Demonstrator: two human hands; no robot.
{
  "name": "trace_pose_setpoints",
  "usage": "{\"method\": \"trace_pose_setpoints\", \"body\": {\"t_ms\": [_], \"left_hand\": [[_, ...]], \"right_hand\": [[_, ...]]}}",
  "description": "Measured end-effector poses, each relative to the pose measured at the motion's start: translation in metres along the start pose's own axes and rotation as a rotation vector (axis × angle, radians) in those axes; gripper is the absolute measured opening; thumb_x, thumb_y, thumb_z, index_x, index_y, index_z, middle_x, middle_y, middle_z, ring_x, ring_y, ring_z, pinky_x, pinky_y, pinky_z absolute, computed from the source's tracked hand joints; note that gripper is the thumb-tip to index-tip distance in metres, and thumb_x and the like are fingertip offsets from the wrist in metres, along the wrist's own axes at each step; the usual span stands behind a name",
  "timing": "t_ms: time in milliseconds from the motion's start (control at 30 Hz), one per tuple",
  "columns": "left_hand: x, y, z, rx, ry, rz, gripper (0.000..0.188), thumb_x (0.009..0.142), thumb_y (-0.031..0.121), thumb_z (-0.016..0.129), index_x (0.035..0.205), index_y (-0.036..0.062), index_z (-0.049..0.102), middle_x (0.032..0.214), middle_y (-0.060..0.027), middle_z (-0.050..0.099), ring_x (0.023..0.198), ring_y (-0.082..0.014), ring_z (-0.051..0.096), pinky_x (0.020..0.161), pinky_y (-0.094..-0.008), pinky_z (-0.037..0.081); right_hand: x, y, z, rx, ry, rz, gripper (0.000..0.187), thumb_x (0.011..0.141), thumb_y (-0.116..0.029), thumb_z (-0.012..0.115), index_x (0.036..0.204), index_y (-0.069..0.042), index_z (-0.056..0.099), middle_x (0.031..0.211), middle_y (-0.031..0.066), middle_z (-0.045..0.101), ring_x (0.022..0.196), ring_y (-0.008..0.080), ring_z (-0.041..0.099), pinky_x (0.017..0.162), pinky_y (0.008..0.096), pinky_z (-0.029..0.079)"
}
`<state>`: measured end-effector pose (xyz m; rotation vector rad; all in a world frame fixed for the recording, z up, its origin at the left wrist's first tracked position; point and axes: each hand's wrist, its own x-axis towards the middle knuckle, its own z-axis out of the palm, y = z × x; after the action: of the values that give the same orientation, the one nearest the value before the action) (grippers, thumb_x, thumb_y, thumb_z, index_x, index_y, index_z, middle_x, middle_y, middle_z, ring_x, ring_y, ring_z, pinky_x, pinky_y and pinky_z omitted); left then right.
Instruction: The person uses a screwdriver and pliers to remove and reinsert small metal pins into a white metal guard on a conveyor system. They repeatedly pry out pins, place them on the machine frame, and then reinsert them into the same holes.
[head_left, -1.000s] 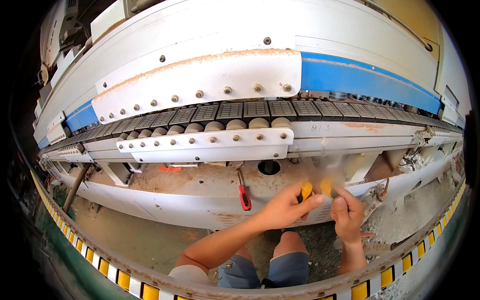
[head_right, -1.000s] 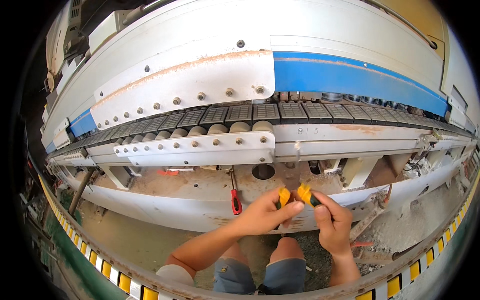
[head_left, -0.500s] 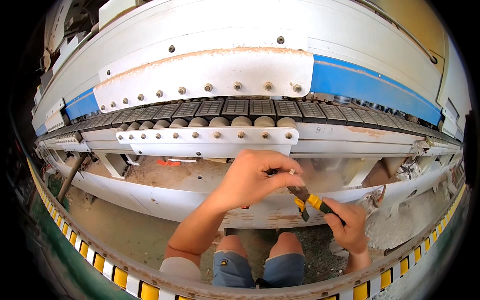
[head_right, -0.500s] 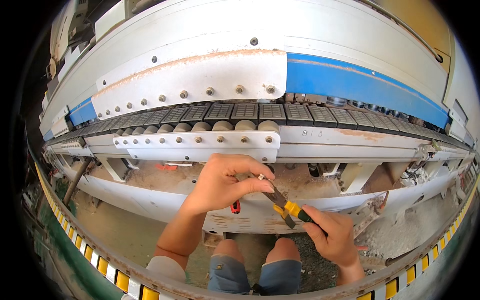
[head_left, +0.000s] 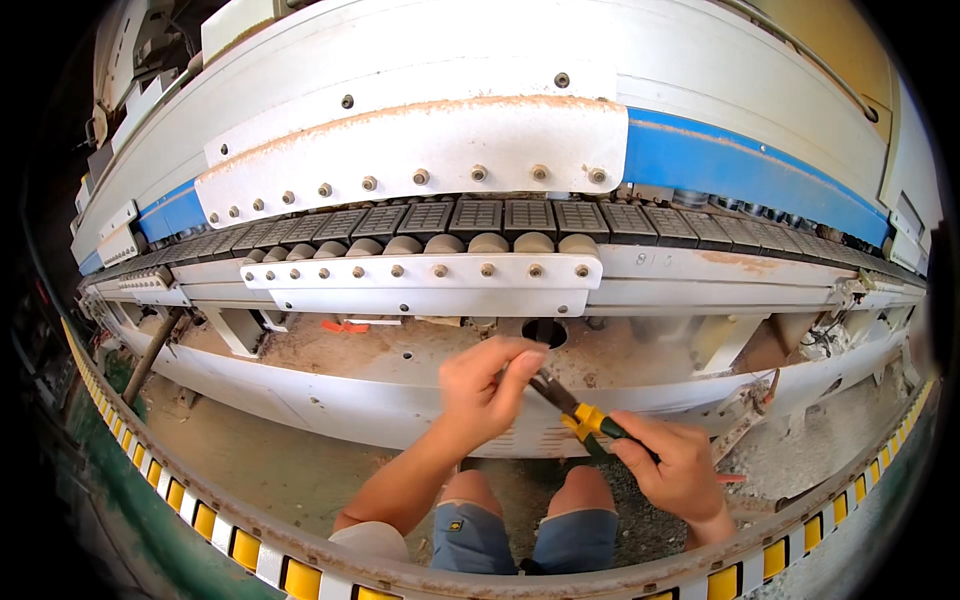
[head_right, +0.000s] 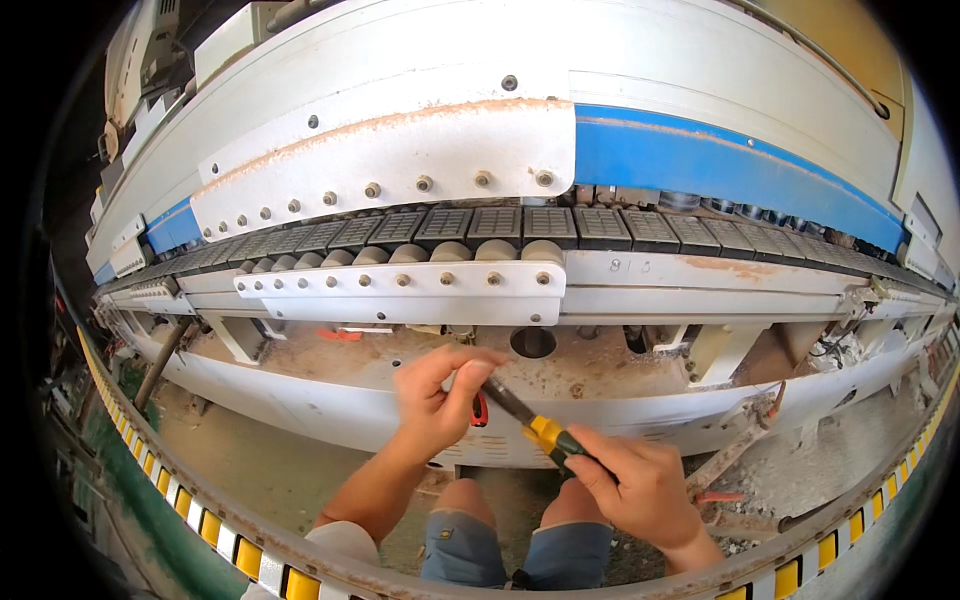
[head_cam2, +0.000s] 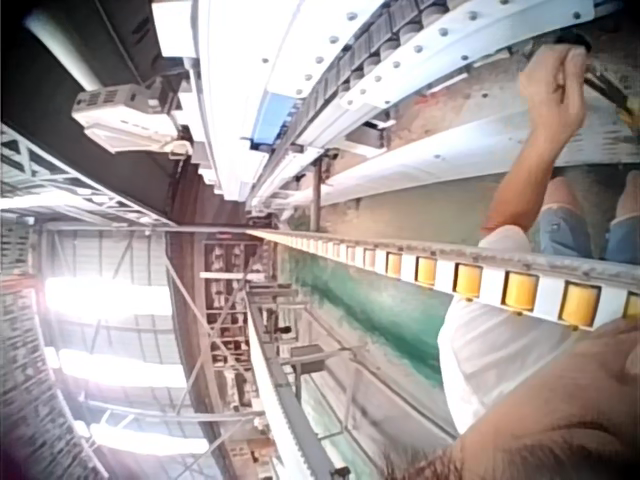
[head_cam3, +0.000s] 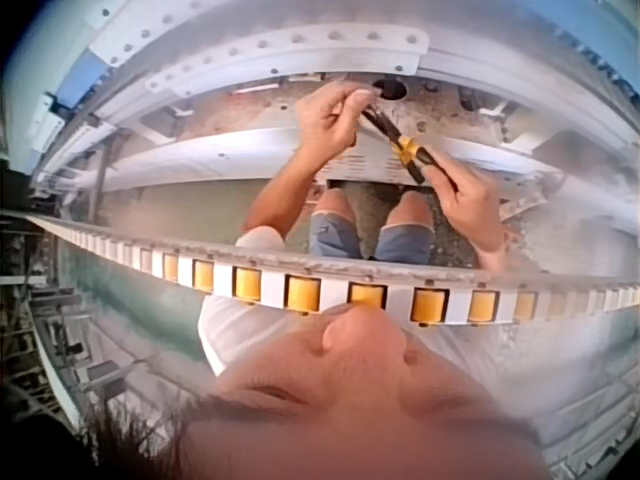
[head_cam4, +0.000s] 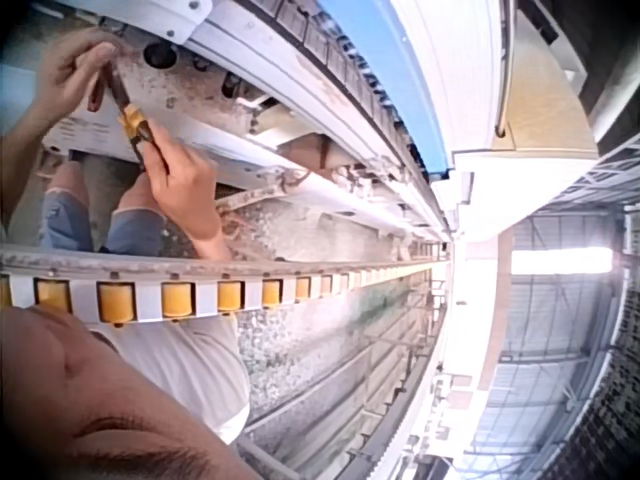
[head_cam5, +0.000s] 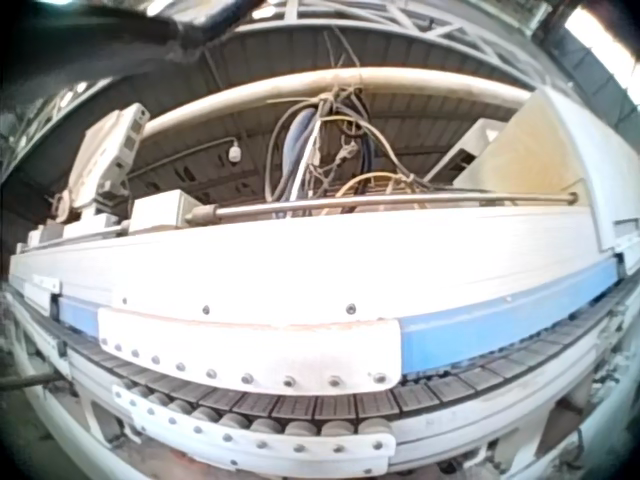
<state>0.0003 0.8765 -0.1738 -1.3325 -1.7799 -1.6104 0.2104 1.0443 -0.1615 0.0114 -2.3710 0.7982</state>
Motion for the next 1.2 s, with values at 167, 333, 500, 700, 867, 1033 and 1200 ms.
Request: {"method": "trace_pose_setpoints", "body": {"t_ms": [167,333,500,700,867,1033,1200], "left_hand": [[-0.040,-0.026,-0.029,-0.134,0.063,-0.011,0.022,0.103,0.013,0.062,0.085,0.0019,0.066,0.092,-0.0115,0.077,0.071,-0.0130,0.066,0.068,-0.0311,0.053],[-0.077,-0.074,-0.116,0.164,0.419,-0.408,0.037,0.110,0.023,0.054,0.079,0.0032,0.059,0.066,-0.0064,0.065,0.067,-0.0129,0.065,0.064,-0.0296,0.049],[-0.224,-0.170,-0.149,0.573,-0.321,-0.876,0.055,0.106,0.046,0.053,0.080,0.0005,0.070,0.060,-0.0113,0.067,0.060,-0.0314,0.070,0.064,-0.0418,0.055],[-0.357,-0.217,-0.227,0.842,-0.992,-1.495,0.041,0.098,0.044,0.061,0.110,0.0069,0.074,0.095,-0.0145,0.076,0.086,-0.0319,0.075,0.079,-0.0444,0.058],[-0.314,-0.217,-0.180,0.991,-0.936,-1.247,0.047,0.089,0.033,0.071,0.129,0.0089,0.069,0.115,-0.0165,0.076,0.104,-0.0320,0.074,0.089,-0.0444,0.057],[-0.125,-0.112,-0.051,-0.012,-0.494,-0.578,0.051,0.101,0.021,0.068,0.147,0.0022,0.054,0.130,-0.0149,0.072,0.100,-0.0219,0.074,0.082,-0.0350,0.059],[0.017,0.009,0.041,-0.935,-0.432,-0.625,0.059,0.112,0.052,0.037,0.148,0.0061,0.047,0.101,-0.0136,0.073,0.073,-0.0187,0.068,0.058,-0.0270,0.050]], "right_hand": [[0.003,-0.008,0.009,0.050,-0.129,-0.089,0.027,0.092,-0.017,0.077,0.116,-0.005,0.076,0.084,0.0135,0.076,0.065,0.0279,0.072,0.060,0.0329,0.055],[-0.005,-0.018,0.000,0.284,-0.251,0.178,0.027,0.093,-0.022,0.077,0.113,-0.004,0.078,0.080,0.0163,0.074,0.062,0.0228,0.071,0.061,0.0288,0.054],[-0.007,-0.005,-0.023,0.226,-0.211,0.243,0.025,0.095,-0.015,0.073,0.114,0.000,0.077,0.078,0.0120,0.076,0.065,0.0098,0.068,0.062,0.0252,0.052],[0.015,0.018,-0.051,0.465,-0.027,0.251,0.032,0.100,-0.021,0.070,0.118,0.006,0.073,0.072,0.0005,0.067,0.055,0.0063,0.052,0.051,0.0239,0.042],[0.047,0.026,-0.067,0.819,-0.008,0.509,0.039,0.107,-0.030,0.061,0.124,0.004,0.066,0.061,-0.0052,0.046,0.043,0.0032,0.032,0.040,0.0229,0.024],[0.093,0.029,-0.059,0.855,0.024,0.632,0.041,0.107,-0.036,0.059,0.124,0.002,0.063,0.061,-0.0048,0.042,0.041,0.0052,0.031,0.037,0.0251,0.025],[0.134,0.011,-0.058,0.782,0.069,0.661,0.035,0.107,-0.031,0.058,0.126,-0.002,0.062,0.061,-0.0047,0.041,0.043,0.0059,0.031,0.038,0.0253,0.023]]}}
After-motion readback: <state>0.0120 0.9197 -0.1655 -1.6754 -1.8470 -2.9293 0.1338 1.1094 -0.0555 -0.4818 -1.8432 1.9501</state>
